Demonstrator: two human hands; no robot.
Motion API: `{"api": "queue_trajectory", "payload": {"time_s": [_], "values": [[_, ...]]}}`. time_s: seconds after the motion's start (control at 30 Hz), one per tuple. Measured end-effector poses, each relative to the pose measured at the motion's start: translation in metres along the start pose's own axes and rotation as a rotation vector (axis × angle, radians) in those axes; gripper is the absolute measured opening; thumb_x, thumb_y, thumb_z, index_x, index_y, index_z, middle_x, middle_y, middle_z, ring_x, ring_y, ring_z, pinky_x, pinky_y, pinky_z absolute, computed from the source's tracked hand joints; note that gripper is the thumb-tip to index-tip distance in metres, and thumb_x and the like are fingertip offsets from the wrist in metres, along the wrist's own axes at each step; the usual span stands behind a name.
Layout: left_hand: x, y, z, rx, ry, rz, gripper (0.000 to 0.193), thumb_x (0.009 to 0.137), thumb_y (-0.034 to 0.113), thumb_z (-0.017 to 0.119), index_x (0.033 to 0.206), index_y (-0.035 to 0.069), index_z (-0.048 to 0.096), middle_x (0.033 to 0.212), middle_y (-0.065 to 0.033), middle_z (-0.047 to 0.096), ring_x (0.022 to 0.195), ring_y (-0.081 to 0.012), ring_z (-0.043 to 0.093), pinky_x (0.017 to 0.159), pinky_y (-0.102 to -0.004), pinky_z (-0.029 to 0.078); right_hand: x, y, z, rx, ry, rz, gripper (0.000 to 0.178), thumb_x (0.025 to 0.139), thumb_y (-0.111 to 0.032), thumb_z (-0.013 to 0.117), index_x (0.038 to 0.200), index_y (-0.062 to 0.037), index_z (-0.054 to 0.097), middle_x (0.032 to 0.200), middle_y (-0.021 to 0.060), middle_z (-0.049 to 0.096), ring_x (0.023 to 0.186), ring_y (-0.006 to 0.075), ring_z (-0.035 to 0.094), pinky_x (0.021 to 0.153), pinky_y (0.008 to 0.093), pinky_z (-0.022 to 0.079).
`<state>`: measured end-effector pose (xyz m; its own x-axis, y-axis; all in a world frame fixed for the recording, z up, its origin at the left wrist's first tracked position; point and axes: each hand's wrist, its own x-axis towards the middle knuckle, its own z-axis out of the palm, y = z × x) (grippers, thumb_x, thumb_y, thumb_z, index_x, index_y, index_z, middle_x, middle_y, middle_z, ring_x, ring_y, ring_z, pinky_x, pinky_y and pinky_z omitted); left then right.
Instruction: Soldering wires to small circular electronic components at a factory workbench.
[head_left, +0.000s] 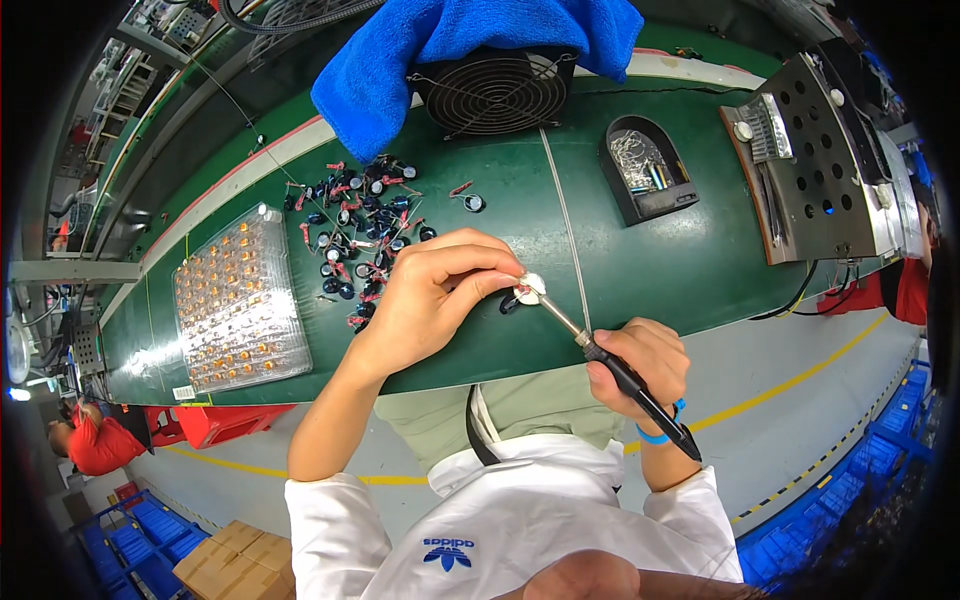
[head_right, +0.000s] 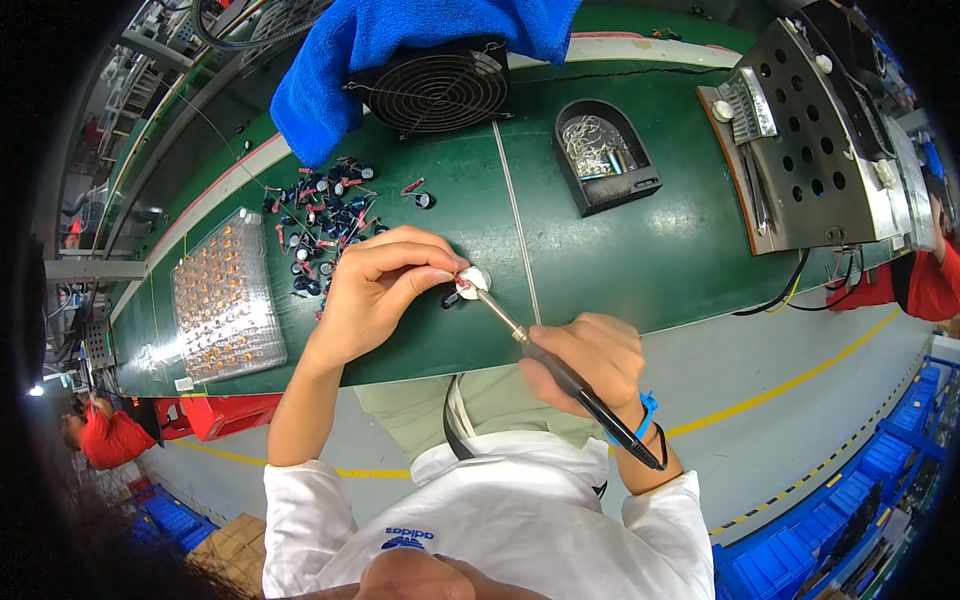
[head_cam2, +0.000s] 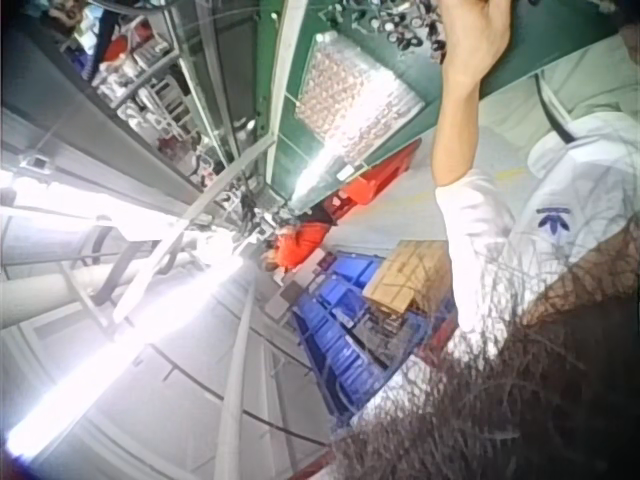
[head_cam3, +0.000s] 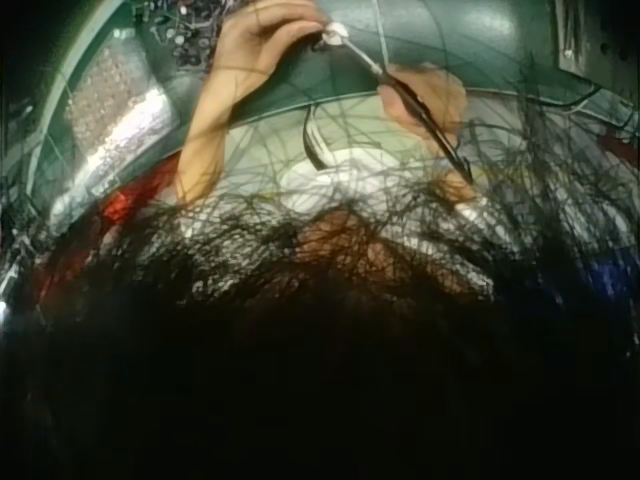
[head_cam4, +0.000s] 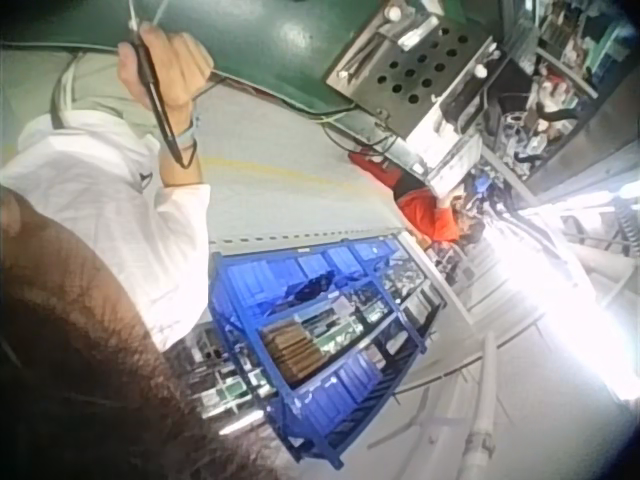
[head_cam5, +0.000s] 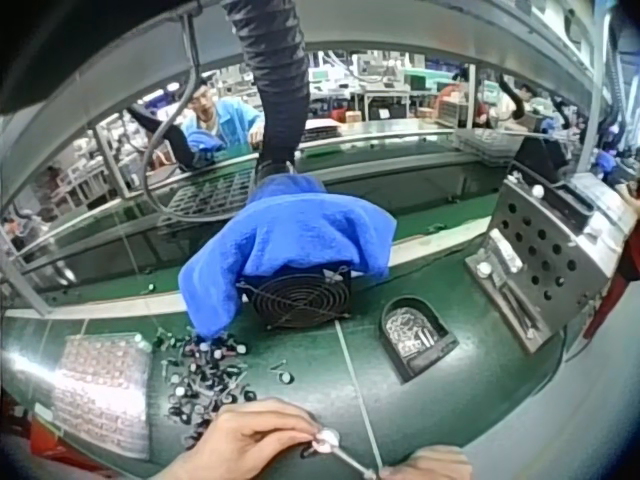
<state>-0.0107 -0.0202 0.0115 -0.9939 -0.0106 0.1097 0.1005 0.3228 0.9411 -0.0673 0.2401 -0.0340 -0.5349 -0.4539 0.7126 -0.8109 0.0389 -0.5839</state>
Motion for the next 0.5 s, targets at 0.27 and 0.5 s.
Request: {"api": "queue_trajectory", "payload": {"time_s": [0.27,0.5], "values": [[-0.0003,-0.0030,0.0007,-0.017,0.018,0.024,0.012,0.094,-0.003,0.070,0.104,-0.004,0.076,0.105,-0.0118,0.074,0.092,-0.0208,0.073,0.080,-0.0299,0.059,0.0013,-0.0012,-0.0003,-0.002,-0.003,0.002,0.030,0.090,-0.024,0.078,0.089,0.0049,0.070,0.062,0.0081,0.061,0.049,0.0224,0.058,0.048,0.0316,0.046],[-0.0001,-0.0024,0.0024,-0.014,0.023,0.025,0.011,0.095,-0.003,0.070,0.104,-0.003,0.076,0.104,-0.0114,0.074,0.091,-0.0200,0.073,0.079,-0.0294,0.059,0.0008,-0.0010,-0.0003,0.002,-0.003,0.001,0.029,0.089,-0.023,0.078,0.088,0.0049,0.070,0.062,0.0081,0.061,0.049,0.0226,0.058,0.049,0.0319,0.046]]}}
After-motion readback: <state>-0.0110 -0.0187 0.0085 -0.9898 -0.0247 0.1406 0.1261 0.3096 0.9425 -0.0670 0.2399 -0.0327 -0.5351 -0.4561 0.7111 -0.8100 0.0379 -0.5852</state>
